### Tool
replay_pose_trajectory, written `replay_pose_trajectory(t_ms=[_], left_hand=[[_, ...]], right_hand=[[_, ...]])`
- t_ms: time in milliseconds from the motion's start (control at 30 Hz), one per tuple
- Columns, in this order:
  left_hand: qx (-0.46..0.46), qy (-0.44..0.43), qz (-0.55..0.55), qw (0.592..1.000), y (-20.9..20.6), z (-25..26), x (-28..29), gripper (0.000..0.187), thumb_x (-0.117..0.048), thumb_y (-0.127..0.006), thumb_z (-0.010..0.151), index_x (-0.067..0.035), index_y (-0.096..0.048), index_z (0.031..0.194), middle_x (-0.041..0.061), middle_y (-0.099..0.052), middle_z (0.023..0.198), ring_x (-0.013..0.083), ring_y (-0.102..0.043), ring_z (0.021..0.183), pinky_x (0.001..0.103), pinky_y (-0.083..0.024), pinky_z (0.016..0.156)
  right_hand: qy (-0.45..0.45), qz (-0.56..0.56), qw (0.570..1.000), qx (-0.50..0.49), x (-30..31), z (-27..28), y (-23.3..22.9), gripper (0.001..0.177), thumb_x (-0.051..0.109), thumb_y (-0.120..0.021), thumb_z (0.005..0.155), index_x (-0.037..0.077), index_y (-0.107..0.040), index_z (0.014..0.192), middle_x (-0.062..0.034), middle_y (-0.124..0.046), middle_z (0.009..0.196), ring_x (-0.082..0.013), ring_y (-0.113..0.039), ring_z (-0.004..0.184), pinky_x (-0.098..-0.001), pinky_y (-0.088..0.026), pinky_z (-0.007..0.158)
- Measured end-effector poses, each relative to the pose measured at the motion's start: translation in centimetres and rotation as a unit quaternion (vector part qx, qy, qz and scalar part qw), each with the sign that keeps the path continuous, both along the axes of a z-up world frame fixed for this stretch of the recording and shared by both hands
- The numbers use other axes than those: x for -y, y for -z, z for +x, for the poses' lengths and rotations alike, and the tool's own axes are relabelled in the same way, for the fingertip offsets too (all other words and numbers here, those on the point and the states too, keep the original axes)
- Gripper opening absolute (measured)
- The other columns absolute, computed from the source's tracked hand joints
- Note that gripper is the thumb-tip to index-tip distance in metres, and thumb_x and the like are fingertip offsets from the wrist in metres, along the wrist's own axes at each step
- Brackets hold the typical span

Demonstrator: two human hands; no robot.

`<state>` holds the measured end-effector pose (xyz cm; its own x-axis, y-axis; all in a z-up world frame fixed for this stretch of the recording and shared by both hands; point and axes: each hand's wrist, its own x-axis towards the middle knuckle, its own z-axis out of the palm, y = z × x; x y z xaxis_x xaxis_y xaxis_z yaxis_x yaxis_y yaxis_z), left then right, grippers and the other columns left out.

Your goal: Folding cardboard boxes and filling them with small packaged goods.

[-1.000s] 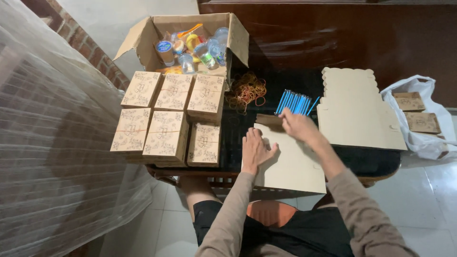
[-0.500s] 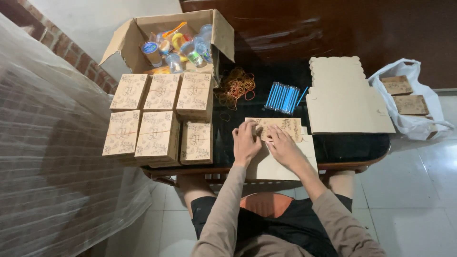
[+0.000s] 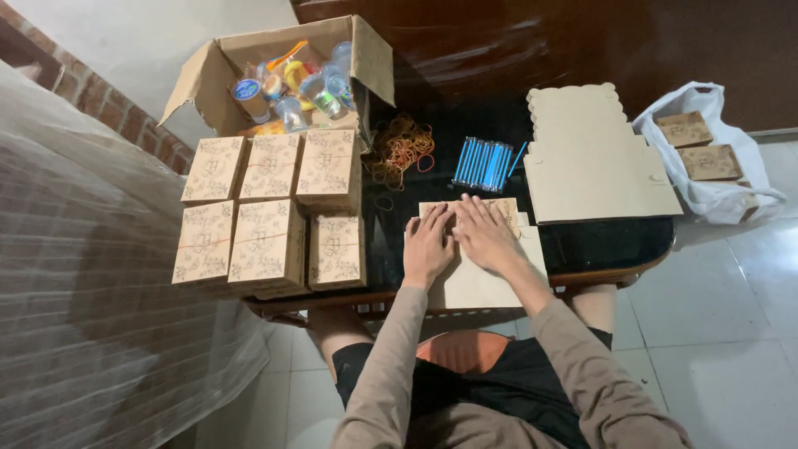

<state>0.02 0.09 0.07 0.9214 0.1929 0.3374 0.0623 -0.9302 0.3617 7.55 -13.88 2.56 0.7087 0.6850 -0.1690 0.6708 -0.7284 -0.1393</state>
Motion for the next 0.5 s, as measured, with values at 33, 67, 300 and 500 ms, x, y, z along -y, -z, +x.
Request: replay_pose_trajectory(t_ms=[33,67,300,500], left_hand=[[-0.001,0.001,0.001,1.000,-0.3,-0.1,0.0,0.049,-0.024,-0.056,0.091,-0.022,-0.058,0.140,0.002,-0.053,0.153,0.0180,-0.047,0.144,0.046,-0.033,0.117],[-0.017,-0.004,0.000,1.000,-0.7,-0.2,0.1,0.048,-0.024,-0.054,0.092,-0.024,-0.059,0.140,0.001,-0.051,0.154,0.0178,-0.046,0.145,0.046,-0.033,0.118],[-0.019,-0.009,0.032,0.999,0.7,0.5,0.0,0.052,-0.026,-0.058,0.092,-0.023,-0.053,0.143,0.005,-0.047,0.157,0.0222,-0.046,0.144,0.048,-0.036,0.116],[-0.118,-0.018,0.033,0.992,-0.1,1.0,1.4,0.058,-0.030,-0.044,0.094,-0.017,-0.039,0.150,0.013,-0.035,0.163,0.0291,-0.029,0.153,0.056,-0.025,0.120]], right_hand=[[0.001,0.001,1.000,-0.001,1.0,0.5,-0.1,0.063,0.045,-0.026,0.107,0.018,-0.020,0.163,-0.0064,-0.008,0.174,-0.0273,-0.008,0.160,-0.0517,-0.009,0.128],[0.034,0.010,0.999,-0.005,2.1,1.0,-0.3,0.068,0.049,-0.028,0.106,0.016,-0.018,0.164,-0.0091,-0.010,0.174,-0.0275,-0.010,0.160,-0.0522,-0.010,0.127],[0.081,0.037,0.995,0.036,6.4,3.1,2.6,0.071,0.048,-0.022,0.110,0.003,-0.018,0.163,-0.0186,-0.012,0.172,-0.0330,-0.012,0.159,-0.0474,-0.009,0.130],[0.088,0.056,0.992,0.077,6.4,2.5,2.7,0.065,0.039,-0.026,0.109,0.003,-0.023,0.163,-0.0157,-0.018,0.172,-0.0310,-0.018,0.158,-0.0464,-0.013,0.128]])
